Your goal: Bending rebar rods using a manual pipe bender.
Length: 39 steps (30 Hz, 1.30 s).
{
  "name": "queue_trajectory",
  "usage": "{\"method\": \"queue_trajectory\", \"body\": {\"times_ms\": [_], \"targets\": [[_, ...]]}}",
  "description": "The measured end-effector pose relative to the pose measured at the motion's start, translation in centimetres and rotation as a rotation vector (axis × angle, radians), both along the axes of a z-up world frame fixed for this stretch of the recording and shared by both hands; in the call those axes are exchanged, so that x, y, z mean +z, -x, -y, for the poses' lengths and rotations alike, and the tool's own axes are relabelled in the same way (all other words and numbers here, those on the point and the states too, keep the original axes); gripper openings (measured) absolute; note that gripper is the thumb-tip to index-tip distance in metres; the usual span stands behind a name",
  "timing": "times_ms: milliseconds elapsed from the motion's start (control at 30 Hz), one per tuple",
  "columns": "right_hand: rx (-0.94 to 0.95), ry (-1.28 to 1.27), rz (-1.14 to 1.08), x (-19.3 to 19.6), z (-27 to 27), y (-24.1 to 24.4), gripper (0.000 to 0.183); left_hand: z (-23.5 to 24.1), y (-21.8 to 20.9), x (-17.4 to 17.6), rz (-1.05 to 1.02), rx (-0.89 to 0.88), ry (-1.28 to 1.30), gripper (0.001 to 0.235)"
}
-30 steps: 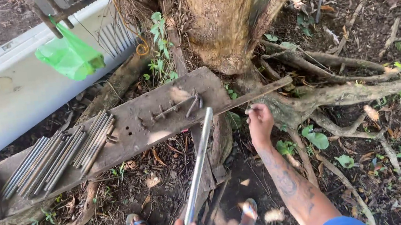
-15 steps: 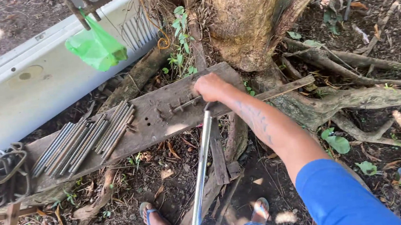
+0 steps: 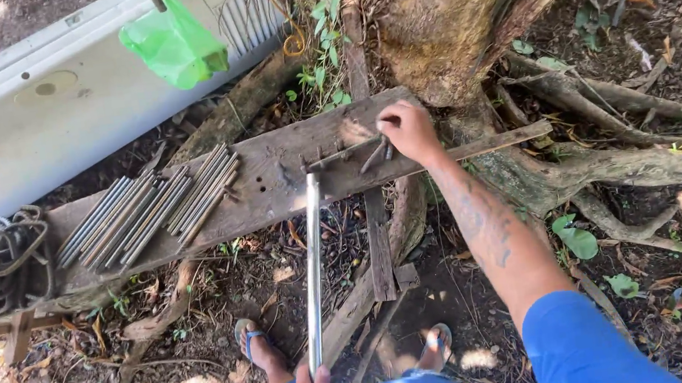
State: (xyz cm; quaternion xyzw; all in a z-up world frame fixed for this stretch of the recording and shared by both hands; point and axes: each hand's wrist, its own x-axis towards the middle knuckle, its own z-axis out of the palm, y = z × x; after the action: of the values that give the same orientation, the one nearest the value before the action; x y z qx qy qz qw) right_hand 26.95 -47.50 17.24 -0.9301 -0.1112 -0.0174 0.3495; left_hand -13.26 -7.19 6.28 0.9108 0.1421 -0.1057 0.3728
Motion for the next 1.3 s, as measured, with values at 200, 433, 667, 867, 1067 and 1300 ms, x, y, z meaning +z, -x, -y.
{"method": "queue_trajectory", "body": {"times_ms": [200,433,667,867,1067,1300], "targets": [[-0.455,-0.338,0.14,-1.0,1.7,4.5,0.013,1.5,-1.5,2.2,0.031,-0.004,-0.251,0.038],[-0.275,-0.074,-0.056,1.8,-1.6,4.3,0.077,0.8,-3.4,-1.6,0.047,0.007,0.129,0.033],[-0.299,-0.039,-0.169,0.3,-0.6,3.1,0.047,3.8,-9.1,8.7,-0.141,0.035,0.641,0.034],[-0.262,-0.178,-0.083,0.1,-0.3,4.2,0.046,1.6,-7.0,9.9,0.002,-0.199,0.38,0.032],[-0.218,-0.143,-0.028,-0.8,0.3,4.4,0.043,4.0,-6.9,12.6,-0.456,0.068,0.564,0.032],[-0.166,-0.129,-0.032,-0.3,0.3,4.6,0.052,6.1,-8.4,11.0,0.04,-0.246,-0.036,0.032]]}}
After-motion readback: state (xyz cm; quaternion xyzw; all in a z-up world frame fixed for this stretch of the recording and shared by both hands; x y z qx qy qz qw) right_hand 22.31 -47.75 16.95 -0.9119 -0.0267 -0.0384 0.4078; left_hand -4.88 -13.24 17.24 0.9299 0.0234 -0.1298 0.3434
